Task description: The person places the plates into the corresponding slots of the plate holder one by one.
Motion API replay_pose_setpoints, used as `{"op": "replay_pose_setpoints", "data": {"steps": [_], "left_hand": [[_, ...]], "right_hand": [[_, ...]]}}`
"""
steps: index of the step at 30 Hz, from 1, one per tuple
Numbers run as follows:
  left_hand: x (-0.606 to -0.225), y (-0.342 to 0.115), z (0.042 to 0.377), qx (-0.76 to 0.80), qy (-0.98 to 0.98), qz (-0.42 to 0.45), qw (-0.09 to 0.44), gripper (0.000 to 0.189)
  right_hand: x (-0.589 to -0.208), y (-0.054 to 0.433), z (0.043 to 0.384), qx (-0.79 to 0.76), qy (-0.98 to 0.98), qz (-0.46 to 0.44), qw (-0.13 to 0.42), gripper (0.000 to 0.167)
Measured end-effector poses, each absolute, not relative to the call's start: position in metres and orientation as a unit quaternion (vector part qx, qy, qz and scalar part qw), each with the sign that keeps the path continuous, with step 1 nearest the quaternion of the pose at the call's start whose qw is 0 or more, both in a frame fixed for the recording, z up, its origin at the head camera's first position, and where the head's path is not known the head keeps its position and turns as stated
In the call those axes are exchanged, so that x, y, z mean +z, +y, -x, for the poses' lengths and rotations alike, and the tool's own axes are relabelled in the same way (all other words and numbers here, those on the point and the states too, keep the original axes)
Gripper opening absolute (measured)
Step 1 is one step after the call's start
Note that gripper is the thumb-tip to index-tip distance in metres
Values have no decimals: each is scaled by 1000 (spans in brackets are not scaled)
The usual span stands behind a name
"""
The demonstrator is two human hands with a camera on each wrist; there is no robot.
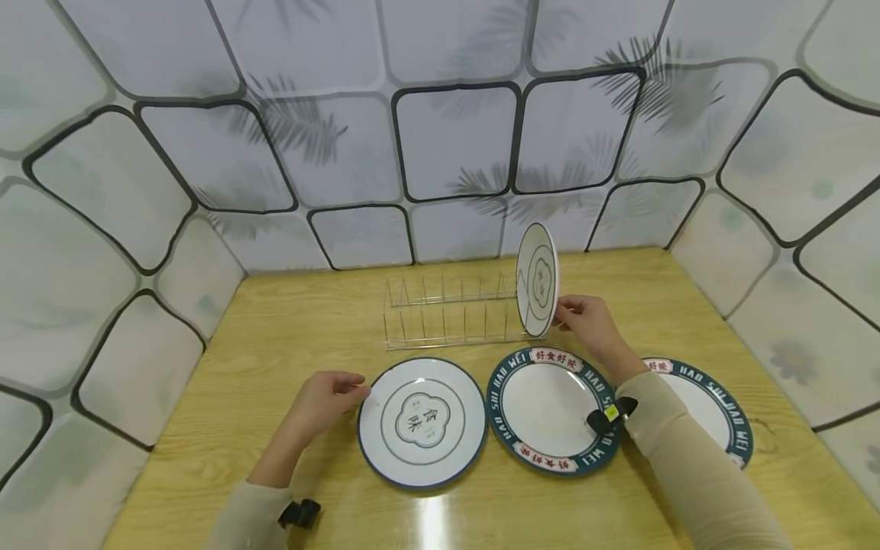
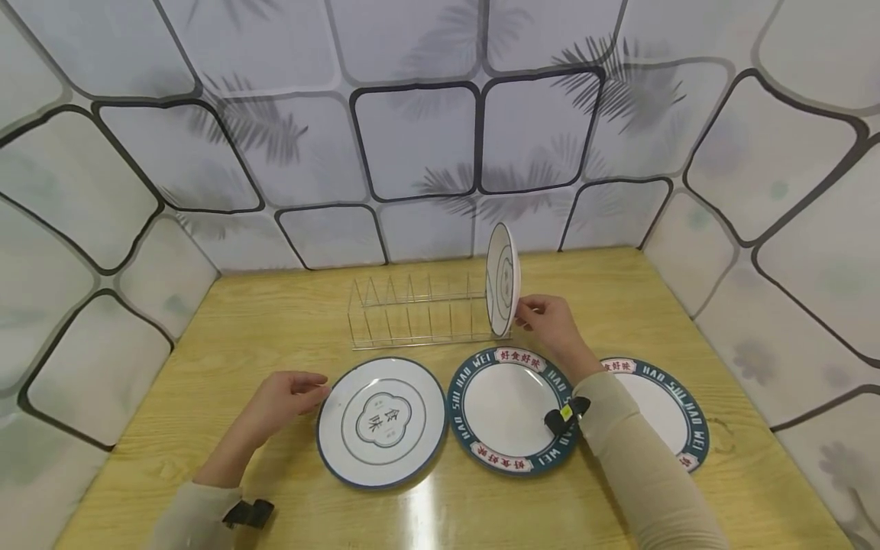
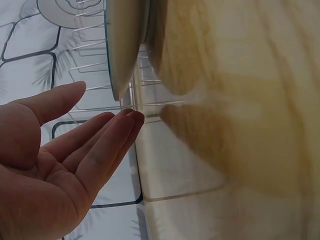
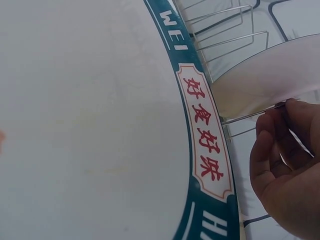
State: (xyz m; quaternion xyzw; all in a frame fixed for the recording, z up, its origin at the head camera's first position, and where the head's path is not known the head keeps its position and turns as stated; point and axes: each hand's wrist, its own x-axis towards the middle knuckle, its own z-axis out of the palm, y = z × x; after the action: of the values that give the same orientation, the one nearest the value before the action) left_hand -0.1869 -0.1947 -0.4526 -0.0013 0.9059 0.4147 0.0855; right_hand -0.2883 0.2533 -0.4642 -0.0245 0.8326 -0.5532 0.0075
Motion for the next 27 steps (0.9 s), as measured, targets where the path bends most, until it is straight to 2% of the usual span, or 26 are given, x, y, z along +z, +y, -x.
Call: {"op": "replay_pose_setpoints", "data": {"steps": [10,27], "left_hand": [[-466,-192,186,459,882,15,101,28],[-466,-186,185,454,881,47,126,34]], "right_hand": [[-466,255,290,-561,828,12,15,33],[-466,257,289,-568,823,12,21,35]]}}
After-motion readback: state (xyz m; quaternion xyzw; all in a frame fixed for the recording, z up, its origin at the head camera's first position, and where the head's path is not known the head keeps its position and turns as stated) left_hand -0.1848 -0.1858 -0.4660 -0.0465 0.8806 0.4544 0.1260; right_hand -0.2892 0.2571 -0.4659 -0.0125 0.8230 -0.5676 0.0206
